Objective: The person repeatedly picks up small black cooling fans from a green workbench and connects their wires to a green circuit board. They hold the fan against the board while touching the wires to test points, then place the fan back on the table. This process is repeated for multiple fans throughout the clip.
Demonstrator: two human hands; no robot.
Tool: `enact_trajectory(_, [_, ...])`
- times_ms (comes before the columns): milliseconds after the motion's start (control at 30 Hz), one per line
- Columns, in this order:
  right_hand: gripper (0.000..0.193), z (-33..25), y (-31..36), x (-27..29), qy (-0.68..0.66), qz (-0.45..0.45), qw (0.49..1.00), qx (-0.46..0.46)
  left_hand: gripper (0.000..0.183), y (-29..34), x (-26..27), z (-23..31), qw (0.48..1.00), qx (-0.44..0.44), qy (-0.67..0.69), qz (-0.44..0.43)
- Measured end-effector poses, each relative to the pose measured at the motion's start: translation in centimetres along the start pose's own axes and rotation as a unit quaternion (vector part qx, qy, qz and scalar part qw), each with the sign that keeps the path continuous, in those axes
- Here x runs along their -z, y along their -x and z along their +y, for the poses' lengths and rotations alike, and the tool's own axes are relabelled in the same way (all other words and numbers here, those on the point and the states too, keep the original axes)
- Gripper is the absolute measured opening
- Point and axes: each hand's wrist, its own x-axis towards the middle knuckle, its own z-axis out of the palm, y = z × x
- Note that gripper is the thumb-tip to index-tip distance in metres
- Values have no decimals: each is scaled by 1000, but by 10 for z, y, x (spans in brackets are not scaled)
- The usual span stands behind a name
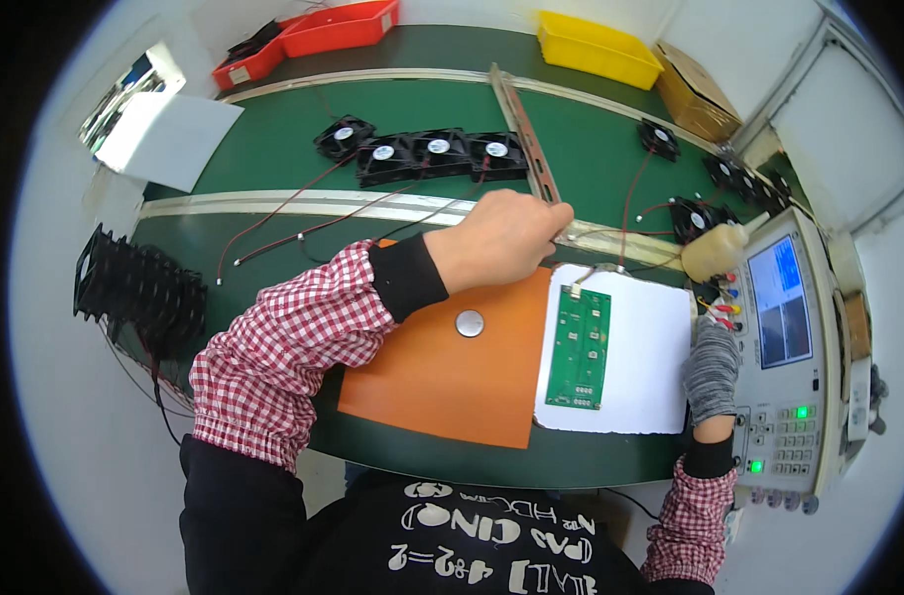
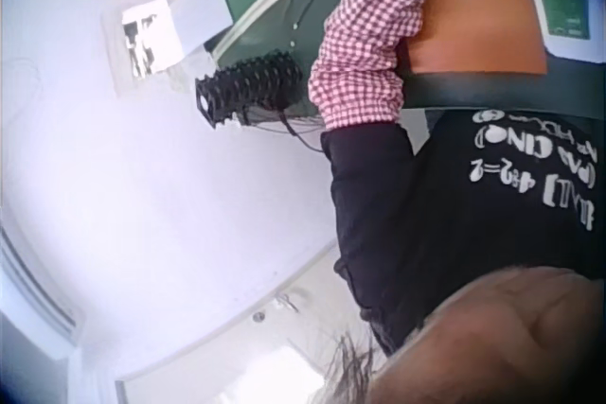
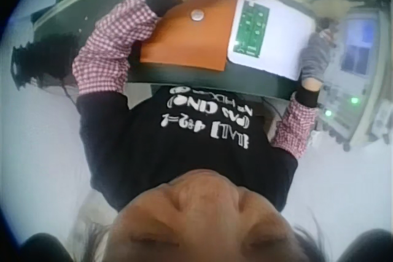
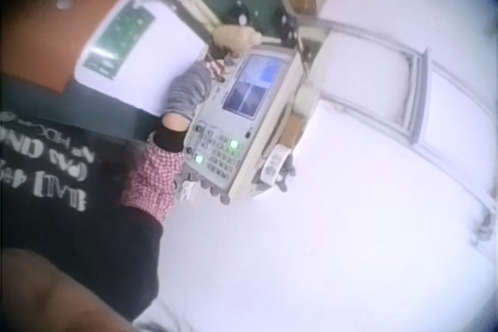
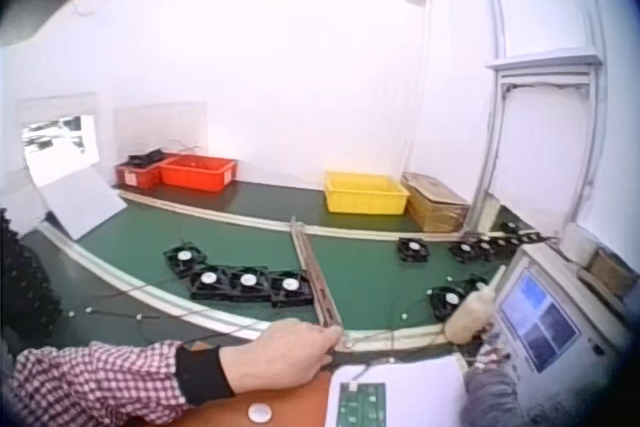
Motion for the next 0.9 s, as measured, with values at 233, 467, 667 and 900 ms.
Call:
enact_trajectory(233, [37, -4, 7, 18, -10, 54, 996, -72, 47, -20, 38, -108, 983, 135, -123, -3])
enact_trajectory(467, [31, -39, 41, 22, 46, 157, 986, -16, 66, -49, -8, -128, 988, 109, -113, -7])
enact_trajectory(667, [33, -64, 49, 66, -90, 140, 983, 79, 67, -9, 48, -16, 961, 59, -78, 260])
enact_trajectory(900, [67, -129, 64, 108, -725, -22, 649, 229, 56, 61, 105, 88, 952, -159, -23, 261])
